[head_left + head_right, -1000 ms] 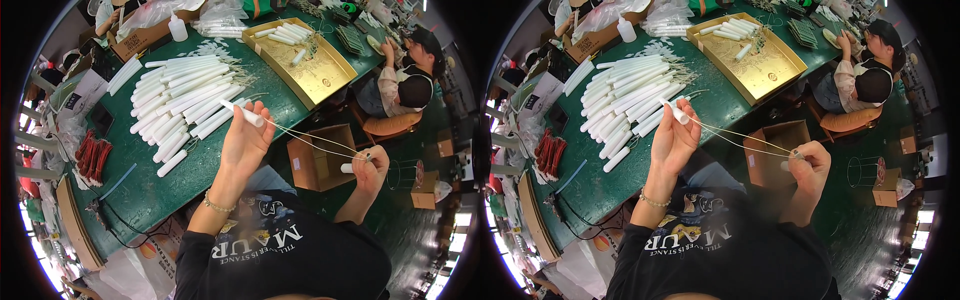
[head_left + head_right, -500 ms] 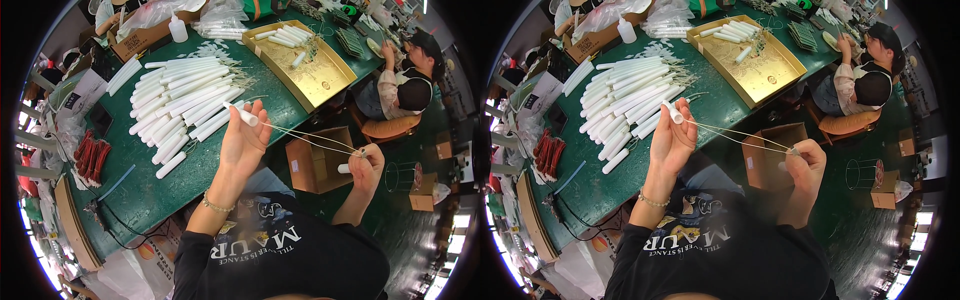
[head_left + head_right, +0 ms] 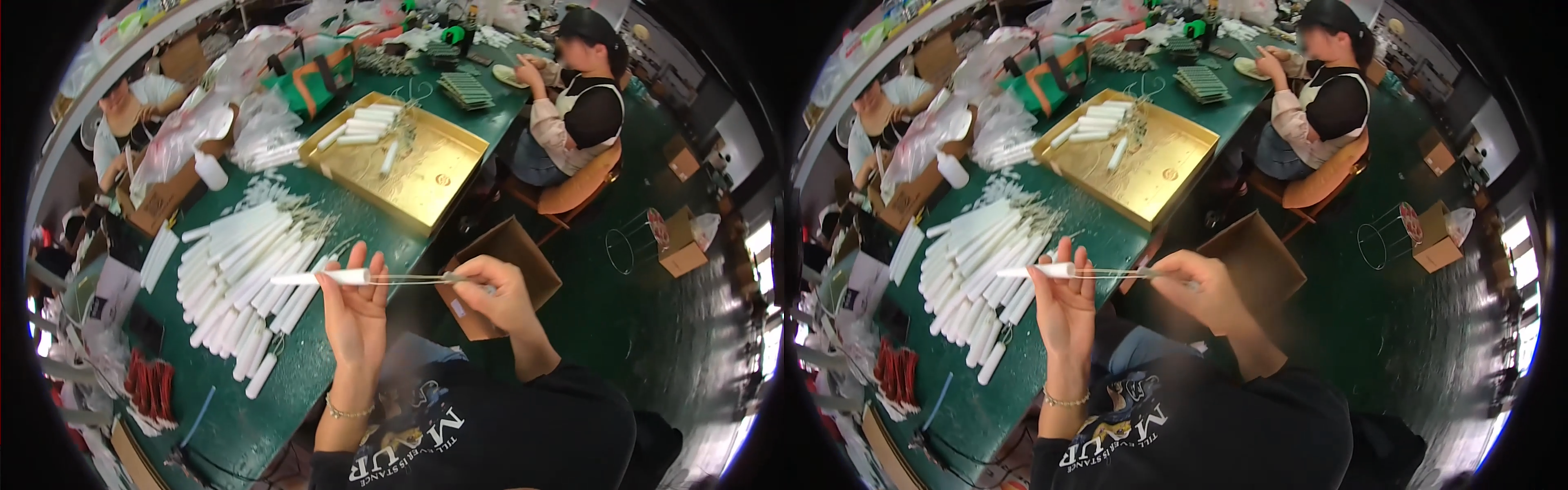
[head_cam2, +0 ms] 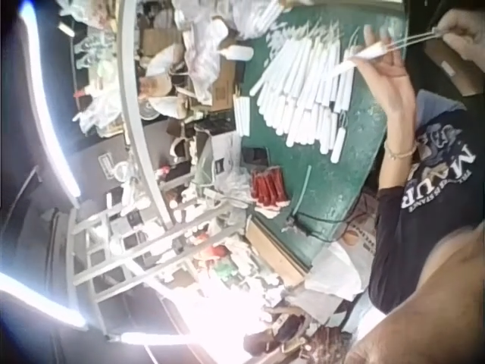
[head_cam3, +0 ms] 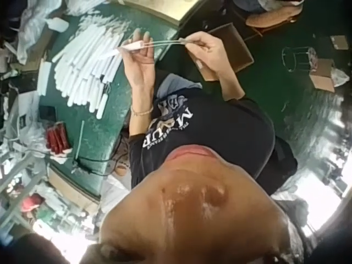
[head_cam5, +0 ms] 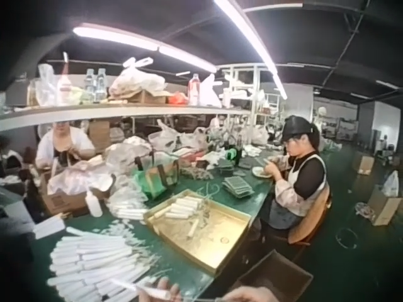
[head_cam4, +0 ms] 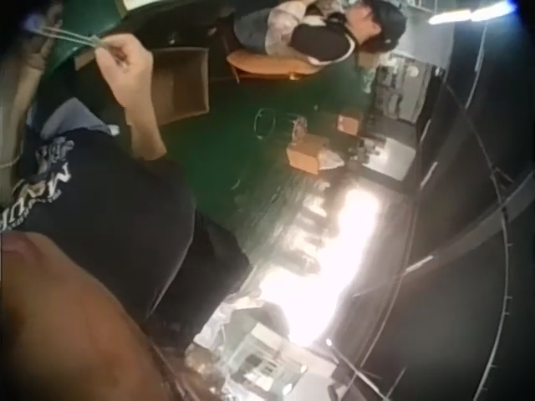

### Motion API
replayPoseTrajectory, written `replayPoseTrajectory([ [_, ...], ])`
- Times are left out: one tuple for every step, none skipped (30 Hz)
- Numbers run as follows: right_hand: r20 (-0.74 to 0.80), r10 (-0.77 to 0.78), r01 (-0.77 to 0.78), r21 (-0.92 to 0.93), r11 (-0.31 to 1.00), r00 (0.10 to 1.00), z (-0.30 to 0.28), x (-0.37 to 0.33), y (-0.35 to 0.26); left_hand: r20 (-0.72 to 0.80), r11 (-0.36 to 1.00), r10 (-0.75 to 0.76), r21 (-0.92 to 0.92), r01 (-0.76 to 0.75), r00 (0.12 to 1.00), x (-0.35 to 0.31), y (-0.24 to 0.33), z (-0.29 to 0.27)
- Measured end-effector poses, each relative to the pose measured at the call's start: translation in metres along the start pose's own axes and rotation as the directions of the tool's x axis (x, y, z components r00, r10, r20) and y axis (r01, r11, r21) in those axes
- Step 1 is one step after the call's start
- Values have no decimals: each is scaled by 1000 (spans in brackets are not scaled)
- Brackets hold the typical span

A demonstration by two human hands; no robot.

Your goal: Assembling wicks by threading string through small white cylindrical tubes at a factory production workbench.

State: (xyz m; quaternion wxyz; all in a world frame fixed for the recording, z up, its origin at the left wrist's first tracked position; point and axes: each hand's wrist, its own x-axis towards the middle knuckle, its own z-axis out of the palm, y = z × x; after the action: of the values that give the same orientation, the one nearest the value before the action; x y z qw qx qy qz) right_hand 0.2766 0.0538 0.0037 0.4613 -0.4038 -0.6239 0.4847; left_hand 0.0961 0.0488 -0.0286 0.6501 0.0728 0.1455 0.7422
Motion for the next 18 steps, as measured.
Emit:
replayPoseTrajectory([
  [4, -62, 62, -21, 998, 998, 4, 1, 1, -3, 999, 21, 37, -21, 1000, -3, -6, 3],
  [-2, -43, 43, -56, 998, 999, 10, 2, 0, 23, 999, 26, 45, -27, 999, -4, -9, 1],
  [-18, -23, 21, -95, 995, 1000, 13, 1, -2, 52, 998, 23, 51, -25, 998, -5, -15, 1],
  [-27, -5, 4, -46, 999, 1000, 16, 1, -5, 15, 994, 24, 103, -25, 1000, -8, -19, 5],
  [2, -8, 8, -79, 997, 1000, 17, 2, -1, 23, 994, 21, 108, -23, 1000, -10, -21, 1],
  [12, 0, 1, -98, 995, 1000, 18, 3, 2, 36, 990, 23, 135, -28, 999, -12, -24, 0],
  [24, 9, -6, -117, 993, 1000, 18, 5, 4, 48, 986, 28, 161, -35, 998, -13, -26, 1],
  [33, 15, -11, -125, 992, 999, 19, 4, 8, 39, 983, 32, 182, -38, 999, -16, -26, 2],
  [39, 25, -21, -106, 994, 999, 20, 5, 8, 50, 981, 26, 191, -36, 998, -16, -26, 0],
  [50, 11, -5, -117, 993, 999, 20, 7, 9, 43, 982, 28, 187, -35, 999, -16, -26, 0],
  [59, 5, 2, -127, 992, 998, 21, 7, 10, 29, 983, 24, 184, -29, 999, -16, -25, 0],
  [59, -2, 10, -128, 992, 998, 21, 9, 12, 37, 983, 27, 183, -33, 999, -15, -23, 0],
  [75, -16, 27, -153, 988, 997, 21, 10, 13, 28, 981, 35, 189, -40, 999, -14, -21, 1],
  [88, -24, 39, -177, 983, 996, 20, 11, 13, 16, 980, 39, 196, -42, 999, -13, -20, 1],
  [87, -27, 43, -180, 983, 996, 20, 11, 12, 21, 980, 39, 194, -42, 999, -13, -19, 1],
  [120, 15, 12, -223, 975, 993, 19, 11, 10, 22, 978, 49, 200, -52, 999, -14, -18, 1],
  [150, 66, -24, -266, 964, 986, 18, 10, 10, 16, 976, 56, 208, -58, 998, -15, -17, 0],
  [147, 67, -25, -268, 963, 987, 18, 10, 9, 18, 977, 52, 206, -54, 999, -15, -17, -3],
])
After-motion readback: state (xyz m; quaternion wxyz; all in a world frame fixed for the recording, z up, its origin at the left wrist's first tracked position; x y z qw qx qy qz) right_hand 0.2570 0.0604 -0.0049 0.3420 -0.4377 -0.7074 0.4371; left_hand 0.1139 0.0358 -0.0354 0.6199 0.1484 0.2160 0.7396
